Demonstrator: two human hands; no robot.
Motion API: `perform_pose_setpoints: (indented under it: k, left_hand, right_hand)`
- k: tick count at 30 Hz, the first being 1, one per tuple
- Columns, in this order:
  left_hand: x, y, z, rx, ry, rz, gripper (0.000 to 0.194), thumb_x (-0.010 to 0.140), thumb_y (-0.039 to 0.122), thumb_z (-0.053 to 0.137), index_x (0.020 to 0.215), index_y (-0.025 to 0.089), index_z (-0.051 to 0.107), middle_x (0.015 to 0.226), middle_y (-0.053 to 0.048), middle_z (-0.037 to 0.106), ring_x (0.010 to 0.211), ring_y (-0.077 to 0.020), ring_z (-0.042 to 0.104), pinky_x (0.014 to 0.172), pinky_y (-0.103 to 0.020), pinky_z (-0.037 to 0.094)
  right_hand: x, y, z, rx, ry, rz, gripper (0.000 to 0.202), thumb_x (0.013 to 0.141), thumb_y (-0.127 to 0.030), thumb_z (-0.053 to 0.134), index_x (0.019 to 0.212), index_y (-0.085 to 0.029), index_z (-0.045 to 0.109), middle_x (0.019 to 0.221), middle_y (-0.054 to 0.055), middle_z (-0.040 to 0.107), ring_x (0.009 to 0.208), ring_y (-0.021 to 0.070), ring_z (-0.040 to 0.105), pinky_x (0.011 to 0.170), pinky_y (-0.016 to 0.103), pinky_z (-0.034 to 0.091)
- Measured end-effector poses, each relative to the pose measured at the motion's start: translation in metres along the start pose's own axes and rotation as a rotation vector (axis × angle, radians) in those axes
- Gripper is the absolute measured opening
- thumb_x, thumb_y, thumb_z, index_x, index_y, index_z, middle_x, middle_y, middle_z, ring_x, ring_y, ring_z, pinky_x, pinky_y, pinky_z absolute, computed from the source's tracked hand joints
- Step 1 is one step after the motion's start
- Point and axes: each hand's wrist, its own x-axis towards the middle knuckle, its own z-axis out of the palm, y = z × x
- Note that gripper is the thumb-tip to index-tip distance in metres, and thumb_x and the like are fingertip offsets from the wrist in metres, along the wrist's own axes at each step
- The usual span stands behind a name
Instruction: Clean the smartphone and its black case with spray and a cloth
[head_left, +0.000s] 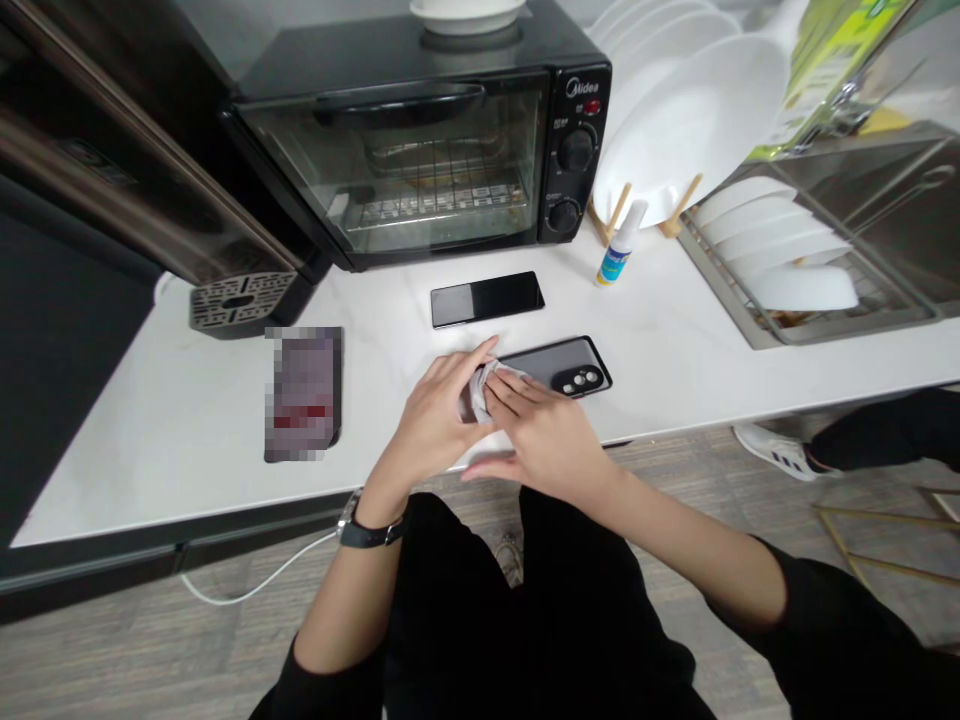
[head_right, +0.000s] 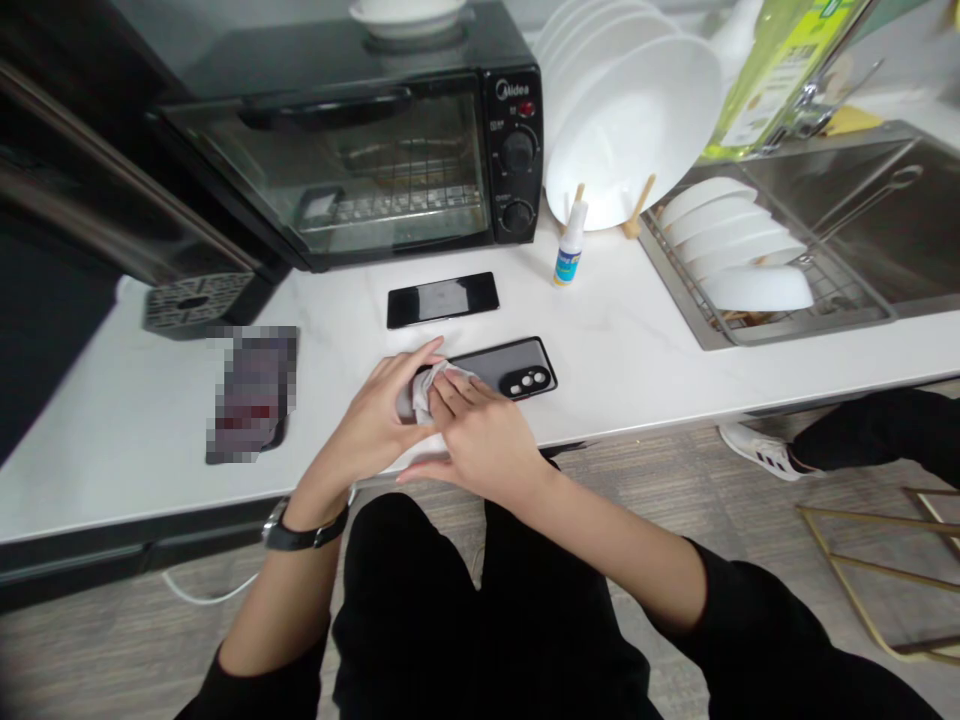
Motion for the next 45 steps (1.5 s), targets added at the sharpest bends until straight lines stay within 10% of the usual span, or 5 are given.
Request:
perform_pose_setpoints:
  k: [14,23,28,33,45]
  left_hand:
    - [0.001,0.002,0.002,0.005,-0.002,-0.008,0.095,0.085,0.04,0.09,0.165,0.029,0.04,0.154,-0.004,0.062,0.14,-0.028,0.054,0.122,-0.046,0.042]
    - [0.001,0.004,0.0,0.005,0.004,0.006,0.091,0.086,0.042,0.088,0.164,0.028,0.043,0.151,-0.004,0.064,0.139,-0.0275,0.055,0.122,-0.045,0.043]
    - [0.002,-0.001,0.001,-0.014,0.023,0.011,0.095,0.083,0.058,0.087,0.163,0.025,0.046,0.149,-0.008,0.065,0.136,-0.0295,0.057,0.119,-0.045,0.045]
    - [0.0,-0.002,0.003,0.011,0.025,0.017,0.082,0.09,0.026,0.081,0.164,0.025,0.044,0.147,-0.006,0.065,0.133,-0.0263,0.057,0.117,-0.042,0.046]
    - [0.0,0.001,0.003,0.031,0.007,-0.003,0.097,0.084,0.043,0.09,0.166,0.027,0.04,0.15,-0.006,0.063,0.136,-0.029,0.055,0.12,-0.046,0.044]
  right_hand:
    - [-0.059,0.033,-0.049,-0.263,0.04,0.191,0.061,0.107,-0.059,0.054,0.14,-0.009,0.067,0.141,0.015,0.075,0.133,0.0307,0.072,0.119,0.054,0.054]
    - [-0.03,0.034,-0.025,-0.301,0.102,0.299,0.091,0.099,-0.077,0.049,0.138,0.003,0.065,0.142,0.027,0.071,0.132,0.0384,0.071,0.115,0.053,0.056]
    - [-0.001,0.015,-0.005,-0.263,0.088,0.246,0.113,0.089,-0.09,0.047,0.129,0.014,0.068,0.133,0.037,0.071,0.128,0.0457,0.072,0.116,0.053,0.056]
    - [0.008,-0.007,0.008,-0.002,0.074,0.04,0.11,0.088,-0.093,0.042,0.129,0.005,0.071,0.135,0.028,0.074,0.134,0.0365,0.07,0.122,0.047,0.052]
    - [-0.045,0.025,-0.037,-0.169,0.021,0.028,0.071,0.105,-0.066,0.05,0.139,-0.006,0.066,0.143,0.016,0.073,0.133,0.0297,0.072,0.114,0.05,0.058]
